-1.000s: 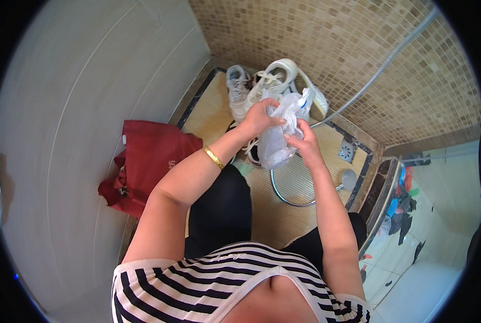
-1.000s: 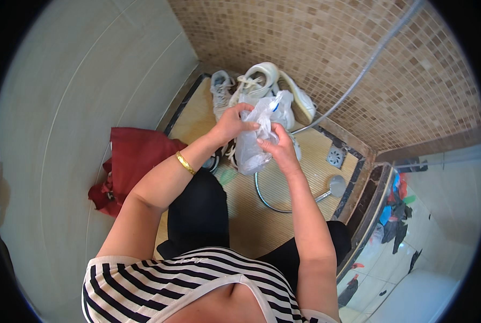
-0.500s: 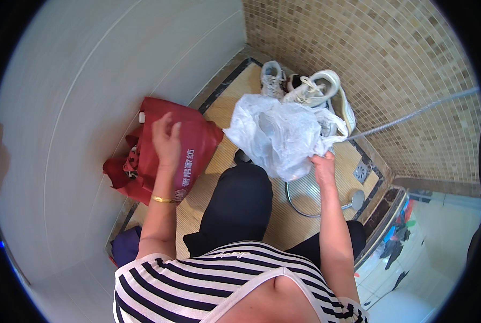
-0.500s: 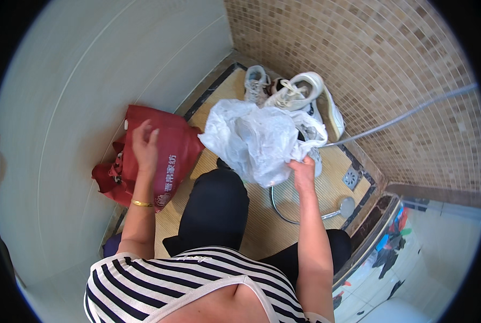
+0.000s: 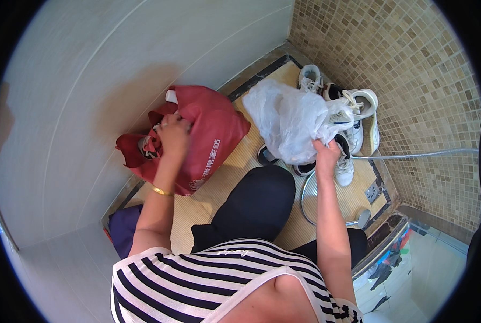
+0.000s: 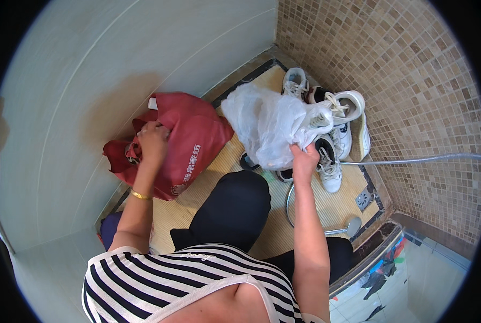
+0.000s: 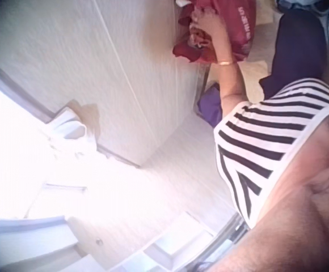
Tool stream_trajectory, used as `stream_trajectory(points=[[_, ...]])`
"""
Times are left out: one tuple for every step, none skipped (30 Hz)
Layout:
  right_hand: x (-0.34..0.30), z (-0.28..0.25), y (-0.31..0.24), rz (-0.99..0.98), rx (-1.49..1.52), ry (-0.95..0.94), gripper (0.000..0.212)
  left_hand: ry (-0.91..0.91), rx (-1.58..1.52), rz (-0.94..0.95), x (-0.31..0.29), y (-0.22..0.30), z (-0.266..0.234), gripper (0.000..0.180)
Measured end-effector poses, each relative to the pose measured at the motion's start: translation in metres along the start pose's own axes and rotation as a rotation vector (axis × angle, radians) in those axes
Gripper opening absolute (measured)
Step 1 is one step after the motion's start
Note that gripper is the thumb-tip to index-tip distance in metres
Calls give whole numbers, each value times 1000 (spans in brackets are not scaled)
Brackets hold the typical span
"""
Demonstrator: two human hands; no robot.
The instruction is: The person sits on the bathroom floor and unpacks multiple pairs of shoes from bags, then uses a handheld showerhead to rinse the shoes and the floor.
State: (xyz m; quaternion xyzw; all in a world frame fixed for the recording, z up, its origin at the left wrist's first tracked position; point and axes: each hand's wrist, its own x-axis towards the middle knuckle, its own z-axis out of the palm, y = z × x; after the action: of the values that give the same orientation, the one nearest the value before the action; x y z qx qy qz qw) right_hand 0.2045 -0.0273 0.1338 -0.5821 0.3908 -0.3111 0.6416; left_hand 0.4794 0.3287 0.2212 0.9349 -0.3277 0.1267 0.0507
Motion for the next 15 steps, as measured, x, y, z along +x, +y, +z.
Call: stream_trajectory(points=[[4,11,-8,-3,6,-17,35,-31,-24,7,-10,12,6,11],[7,22,-15,-6,12,-33,35,-63,-48,15,-20,25,12,12],[11,35,-32,6,-2,-76,37,-97,-65,18,-30,35,17,14],[23,38,-43,-21,-54,-114,38,-158,-139,-16,-31,62,17,14],[34,45,-54,-47,-95,-160,41,-140,-186,-6,-31,71,19,11],[44,49,-59,-188,-322,-172,43,-83,-278,-41,-28,77,18,18],[54,54,-63,-336,-568,-152,45,-81,-325,-60,-27,81,15,20],[63,60,-66,-481,-789,-102,48,-79,-372,-79,-26,85,12,21],[56,78,-80,-586,-864,-123,47,-101,-369,-47,-31,90,7,21],[42,101,-96,-594,-830,-230,43,-124,-369,-14,-38,96,4,20],[28,125,-113,-596,-794,-337,40,-132,-373,6,-46,101,3,18],[8,154,-118,-626,-617,-535,32,-143,-382,16,-54,107,5,19],[-9,180,-120,-602,-424,-747,25,-175,-388,35,-61,118,-3,19],[-31,211,-123,-542,-232,-965,18,-205,-396,56,-70,120,-6,20],[-51,236,-115,-534,-227,-1134,19,-234,-414,84,-77,125,-8,20]])
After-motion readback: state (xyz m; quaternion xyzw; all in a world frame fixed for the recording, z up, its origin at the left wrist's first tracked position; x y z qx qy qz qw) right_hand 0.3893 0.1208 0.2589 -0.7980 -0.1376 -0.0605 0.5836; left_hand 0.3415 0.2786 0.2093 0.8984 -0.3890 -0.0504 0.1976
